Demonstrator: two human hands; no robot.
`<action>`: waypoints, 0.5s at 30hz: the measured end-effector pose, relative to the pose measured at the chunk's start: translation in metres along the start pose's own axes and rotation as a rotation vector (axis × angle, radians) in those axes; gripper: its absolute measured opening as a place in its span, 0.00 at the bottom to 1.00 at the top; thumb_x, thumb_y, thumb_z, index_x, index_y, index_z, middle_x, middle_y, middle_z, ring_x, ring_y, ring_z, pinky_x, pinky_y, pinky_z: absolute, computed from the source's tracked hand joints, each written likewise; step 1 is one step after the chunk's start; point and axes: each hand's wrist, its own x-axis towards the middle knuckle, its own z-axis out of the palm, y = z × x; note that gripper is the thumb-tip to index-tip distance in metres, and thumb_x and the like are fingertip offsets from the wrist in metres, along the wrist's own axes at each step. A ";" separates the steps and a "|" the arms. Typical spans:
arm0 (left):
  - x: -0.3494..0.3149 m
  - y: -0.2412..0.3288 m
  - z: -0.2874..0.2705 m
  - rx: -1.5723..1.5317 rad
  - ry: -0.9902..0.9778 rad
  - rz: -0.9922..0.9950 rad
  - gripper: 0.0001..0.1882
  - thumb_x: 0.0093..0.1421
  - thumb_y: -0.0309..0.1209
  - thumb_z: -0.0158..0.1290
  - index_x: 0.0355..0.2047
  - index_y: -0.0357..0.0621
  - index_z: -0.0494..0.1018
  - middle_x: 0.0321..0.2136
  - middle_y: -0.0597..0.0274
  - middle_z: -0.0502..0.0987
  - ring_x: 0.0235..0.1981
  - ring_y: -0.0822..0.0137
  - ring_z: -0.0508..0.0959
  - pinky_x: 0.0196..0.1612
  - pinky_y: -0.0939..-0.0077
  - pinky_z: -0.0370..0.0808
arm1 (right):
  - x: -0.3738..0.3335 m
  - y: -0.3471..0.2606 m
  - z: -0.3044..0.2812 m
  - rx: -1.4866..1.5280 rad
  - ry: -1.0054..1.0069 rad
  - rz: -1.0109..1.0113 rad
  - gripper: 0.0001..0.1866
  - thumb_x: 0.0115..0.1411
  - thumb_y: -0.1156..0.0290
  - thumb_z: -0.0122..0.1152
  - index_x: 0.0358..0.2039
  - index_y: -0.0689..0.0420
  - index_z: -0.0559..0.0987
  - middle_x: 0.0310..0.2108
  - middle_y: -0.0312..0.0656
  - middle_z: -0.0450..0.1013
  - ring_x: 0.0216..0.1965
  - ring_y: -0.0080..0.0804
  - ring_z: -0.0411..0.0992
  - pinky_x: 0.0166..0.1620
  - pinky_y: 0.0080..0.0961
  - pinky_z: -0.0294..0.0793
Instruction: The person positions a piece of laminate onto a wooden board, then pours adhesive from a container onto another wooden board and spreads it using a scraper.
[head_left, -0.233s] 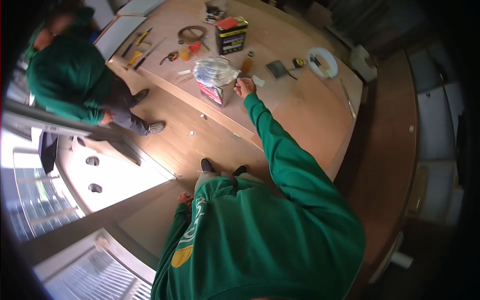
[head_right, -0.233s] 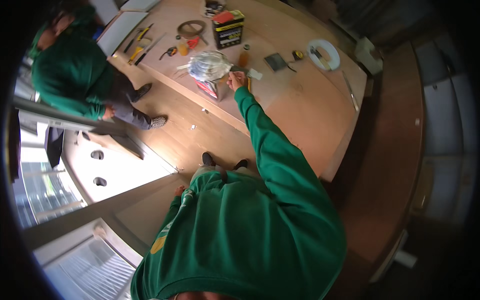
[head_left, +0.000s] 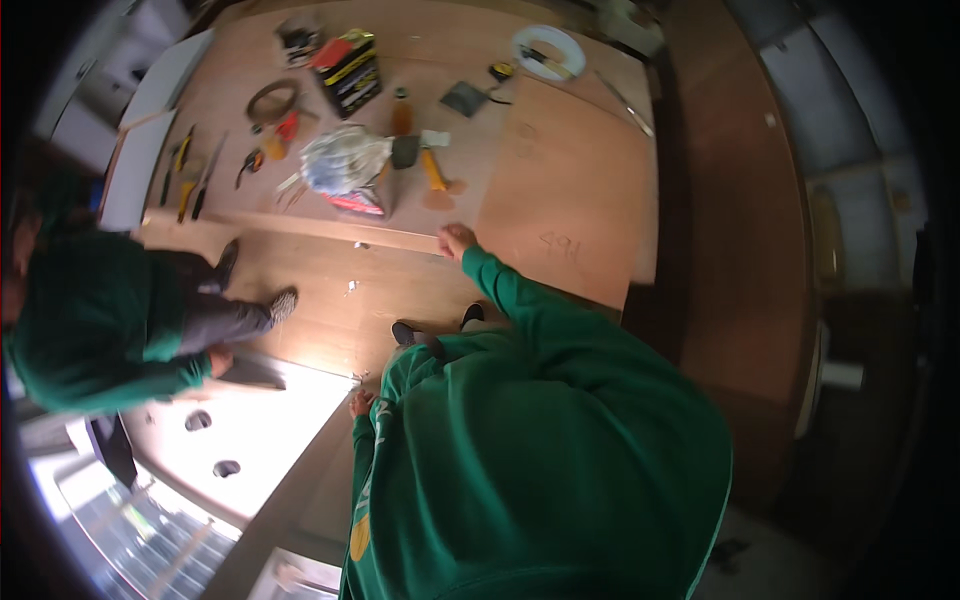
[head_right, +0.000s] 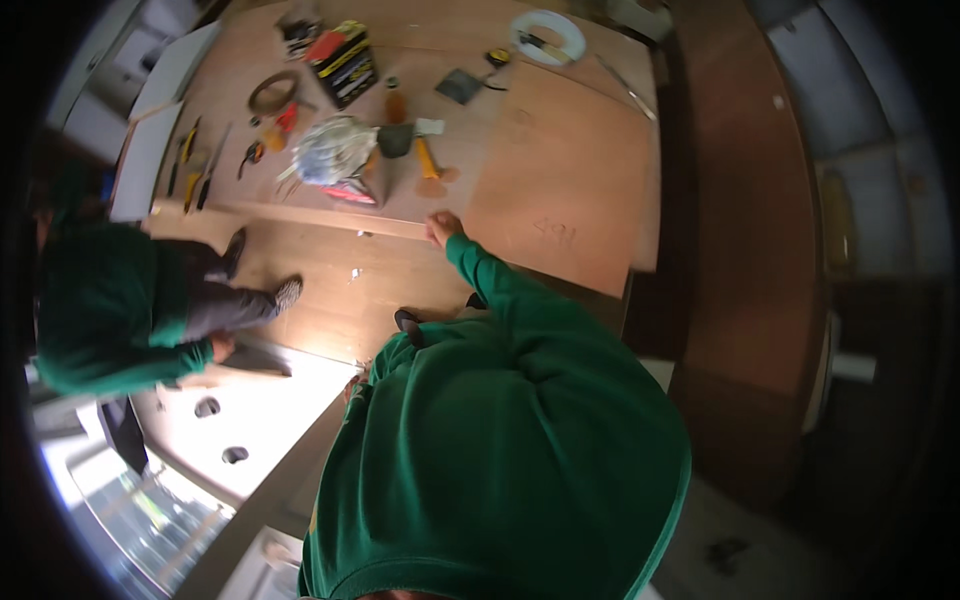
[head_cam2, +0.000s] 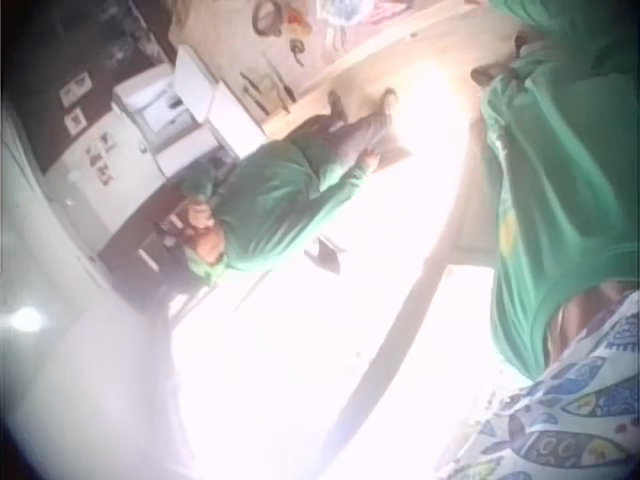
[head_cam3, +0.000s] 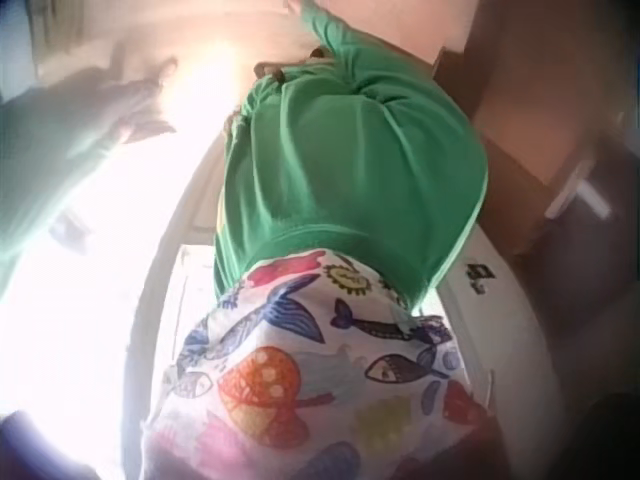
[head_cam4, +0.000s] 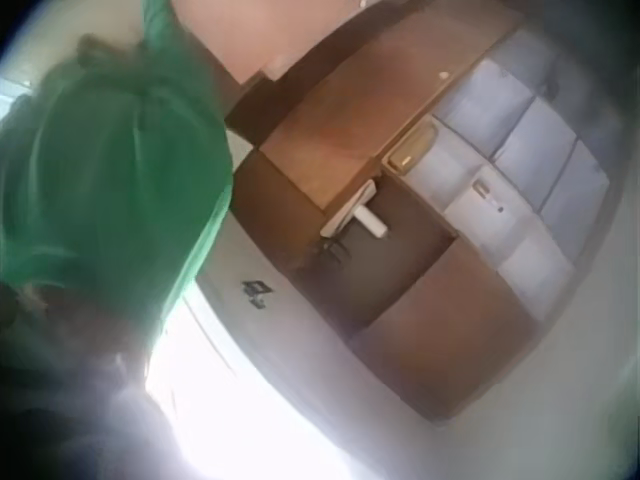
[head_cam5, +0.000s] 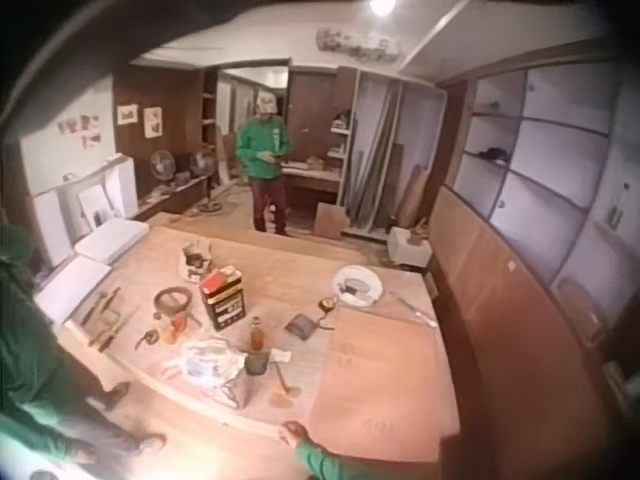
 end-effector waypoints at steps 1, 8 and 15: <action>0.010 0.006 -0.015 -0.010 0.019 -0.027 0.27 0.60 0.38 0.45 0.53 0.28 0.63 0.42 0.34 0.72 0.39 0.43 0.78 0.38 0.55 0.80 | -0.021 0.024 -0.002 0.039 0.074 0.115 0.06 0.61 0.67 0.57 0.31 0.55 0.71 0.21 0.38 0.70 0.17 0.24 0.68 0.15 0.19 0.63; 0.099 0.103 -0.044 -0.270 -0.015 -0.318 0.24 0.61 0.43 0.48 0.53 0.45 0.64 0.44 0.51 0.74 0.41 0.54 0.78 0.34 0.61 0.78 | -0.136 0.147 -0.100 0.017 0.554 0.362 0.10 0.59 0.63 0.56 0.38 0.54 0.74 0.28 0.37 0.72 0.24 0.26 0.71 0.27 0.29 0.74; 0.161 0.206 -0.028 -0.214 -0.154 -0.184 0.20 0.61 0.44 0.48 0.51 0.52 0.66 0.42 0.58 0.74 0.38 0.61 0.78 0.36 0.67 0.76 | -0.167 0.160 -0.091 0.299 0.703 0.473 0.14 0.61 0.62 0.56 0.45 0.52 0.73 0.30 0.38 0.73 0.25 0.28 0.73 0.29 0.30 0.75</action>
